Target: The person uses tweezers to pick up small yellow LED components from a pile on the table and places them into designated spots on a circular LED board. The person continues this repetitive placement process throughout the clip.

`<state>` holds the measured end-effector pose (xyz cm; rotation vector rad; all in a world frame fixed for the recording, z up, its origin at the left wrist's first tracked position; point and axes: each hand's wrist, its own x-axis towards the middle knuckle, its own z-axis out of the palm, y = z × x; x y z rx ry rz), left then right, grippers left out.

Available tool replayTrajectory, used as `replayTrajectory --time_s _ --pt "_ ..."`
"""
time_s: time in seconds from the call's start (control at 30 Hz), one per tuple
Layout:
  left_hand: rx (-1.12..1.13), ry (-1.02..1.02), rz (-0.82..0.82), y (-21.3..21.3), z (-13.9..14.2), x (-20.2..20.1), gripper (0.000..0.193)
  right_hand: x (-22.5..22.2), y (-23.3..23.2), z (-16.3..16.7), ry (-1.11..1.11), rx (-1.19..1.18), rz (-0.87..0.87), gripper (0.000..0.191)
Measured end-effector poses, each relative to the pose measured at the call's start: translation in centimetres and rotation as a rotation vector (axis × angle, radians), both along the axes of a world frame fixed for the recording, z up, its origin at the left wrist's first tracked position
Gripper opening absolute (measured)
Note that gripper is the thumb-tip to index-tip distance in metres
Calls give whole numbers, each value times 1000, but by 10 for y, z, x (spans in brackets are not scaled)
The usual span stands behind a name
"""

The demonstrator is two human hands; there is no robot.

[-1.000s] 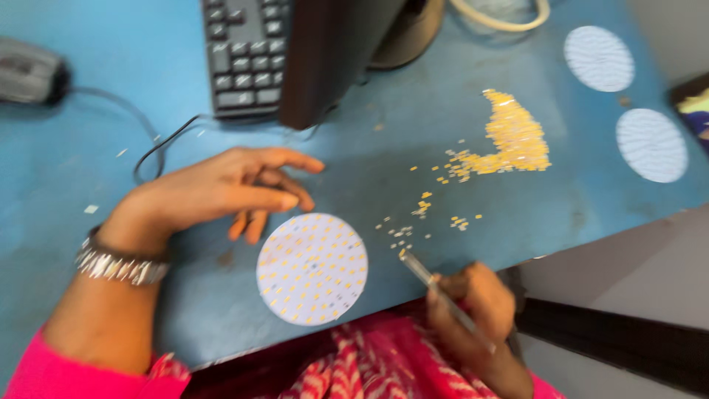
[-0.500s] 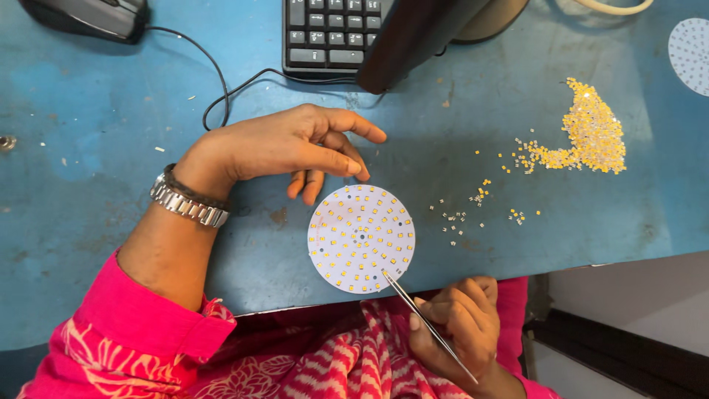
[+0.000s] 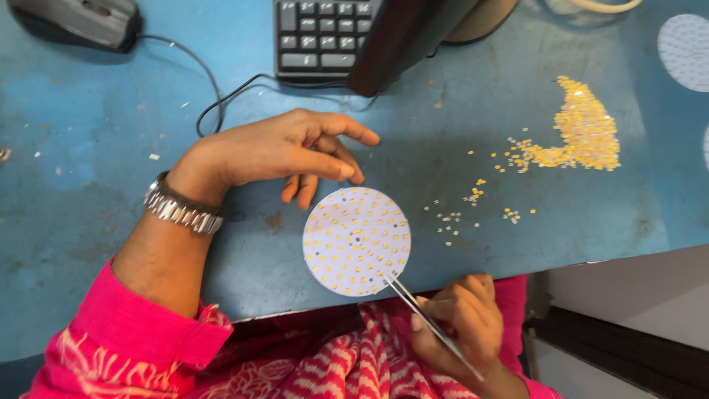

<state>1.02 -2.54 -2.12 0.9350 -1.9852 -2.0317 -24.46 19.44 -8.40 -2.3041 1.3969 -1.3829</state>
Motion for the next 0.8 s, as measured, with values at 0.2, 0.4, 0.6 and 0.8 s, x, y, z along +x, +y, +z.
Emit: replayTrajectory --time_s 0.2,0.4,0.6,0.8 --pt "15 -31 13 3 4 -3 66 -75 -13 -3 -259 206 -279 16" --pt "32 -106 48 5 -1 0 67 -125 -19 -3 -182 191 -270 14" --pt "46 -160 48 4 -3 5 67 -116 -25 1 -124 181 -337 17" --pt "52 -165 57 4 -4 4 67 -109 -28 8 -39 140 -353 19"
